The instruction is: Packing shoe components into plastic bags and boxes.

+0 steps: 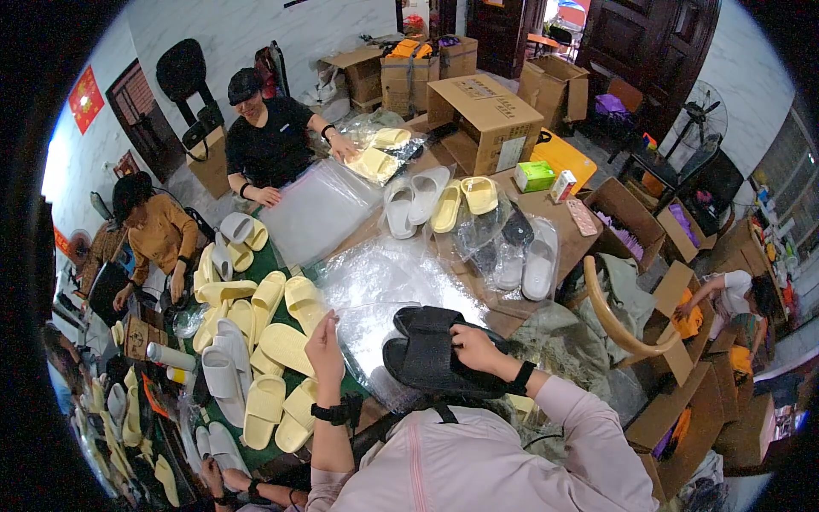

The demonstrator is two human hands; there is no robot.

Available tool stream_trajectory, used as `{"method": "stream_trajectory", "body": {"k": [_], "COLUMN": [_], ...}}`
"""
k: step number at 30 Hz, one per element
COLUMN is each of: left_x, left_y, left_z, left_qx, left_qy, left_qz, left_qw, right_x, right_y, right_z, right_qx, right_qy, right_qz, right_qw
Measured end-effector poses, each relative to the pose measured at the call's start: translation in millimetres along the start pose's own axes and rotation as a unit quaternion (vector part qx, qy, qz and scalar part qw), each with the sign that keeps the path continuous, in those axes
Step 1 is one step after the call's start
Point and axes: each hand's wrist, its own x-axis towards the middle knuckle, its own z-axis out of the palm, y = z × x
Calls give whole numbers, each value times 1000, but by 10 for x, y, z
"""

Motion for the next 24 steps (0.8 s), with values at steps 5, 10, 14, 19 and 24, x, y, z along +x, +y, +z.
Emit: {"method": "stream_trajectory", "body": {"k": [5,10,14,19,24], "left_x": [-36,-127,-192,-300,-373], "left_y": [-86,-49,49,81,155], "left_z": [32,102,191,258,338], "left_qx": [46,35,114,247,274], "left_qy": [-32,-56,-46,-42,-71], "left_qz": [-1,27,135,304,362], "left_qw": [998,997,983,919,888], "right_x": [-35,87,145,176,227], "right_y": [-131,-289,-51,-366,-404], "right_z": [-20,60,311,361,413], "right_qx": [182,162,94,3,-132], "right_qy": [-44,48,96,165,220], "right_qz": [-69,-40,-37,-27,-52], "right_qw": [980,985,990,986,965]}}
